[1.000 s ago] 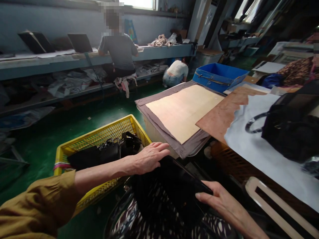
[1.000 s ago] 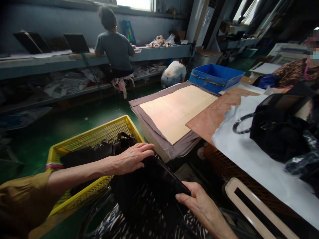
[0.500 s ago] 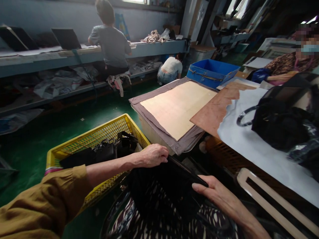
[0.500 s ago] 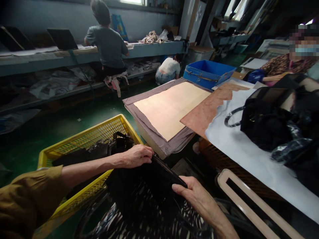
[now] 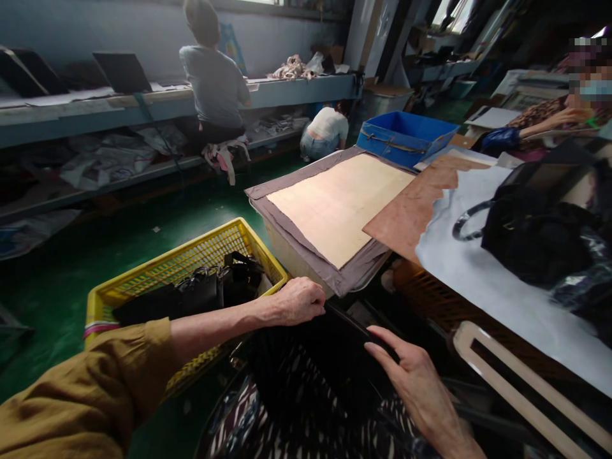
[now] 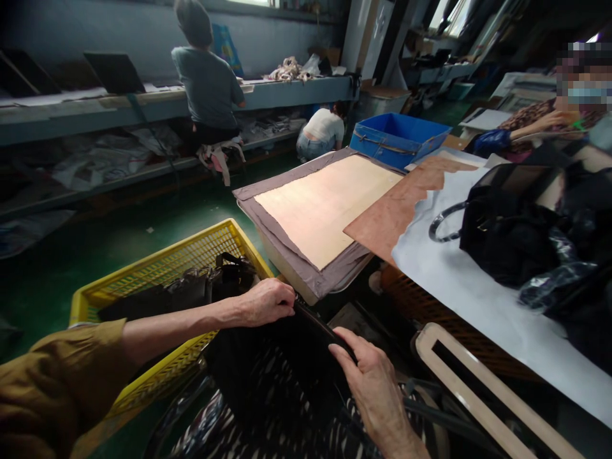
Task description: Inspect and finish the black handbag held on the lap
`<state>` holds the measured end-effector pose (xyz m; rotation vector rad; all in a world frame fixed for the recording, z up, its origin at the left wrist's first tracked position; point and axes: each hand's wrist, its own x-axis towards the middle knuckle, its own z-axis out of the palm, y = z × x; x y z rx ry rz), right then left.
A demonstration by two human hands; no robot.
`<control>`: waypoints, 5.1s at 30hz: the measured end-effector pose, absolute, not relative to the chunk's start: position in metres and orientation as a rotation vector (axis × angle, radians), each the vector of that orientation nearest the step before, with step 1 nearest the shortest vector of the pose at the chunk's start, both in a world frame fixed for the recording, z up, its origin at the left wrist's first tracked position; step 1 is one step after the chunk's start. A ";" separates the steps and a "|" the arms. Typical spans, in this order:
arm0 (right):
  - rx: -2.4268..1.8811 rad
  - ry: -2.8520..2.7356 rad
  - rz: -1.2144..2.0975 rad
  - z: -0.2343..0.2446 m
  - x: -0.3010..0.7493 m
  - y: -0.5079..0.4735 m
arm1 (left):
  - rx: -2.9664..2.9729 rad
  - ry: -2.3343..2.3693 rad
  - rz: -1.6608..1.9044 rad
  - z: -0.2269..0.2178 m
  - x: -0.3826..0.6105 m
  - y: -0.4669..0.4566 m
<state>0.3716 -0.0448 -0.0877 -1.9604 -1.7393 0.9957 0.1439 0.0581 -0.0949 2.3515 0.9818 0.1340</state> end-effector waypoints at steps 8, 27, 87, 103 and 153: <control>-1.947 -1.760 0.868 -0.090 0.366 -0.043 | 2.313 0.934 0.170 -0.096 0.145 0.060; -1.929 -2.038 0.404 -0.109 0.370 -0.049 | 2.680 0.883 -0.129 -0.076 0.158 0.055; -1.651 -2.488 -0.114 -0.112 0.329 0.010 | 1.940 0.933 -0.023 -0.107 0.086 0.084; -1.588 -2.543 -0.117 -0.116 0.330 0.018 | 1.982 0.898 0.070 -0.107 0.088 0.087; -1.693 -2.575 0.127 -0.105 0.313 0.022 | 1.851 0.967 -0.044 -0.103 0.107 0.076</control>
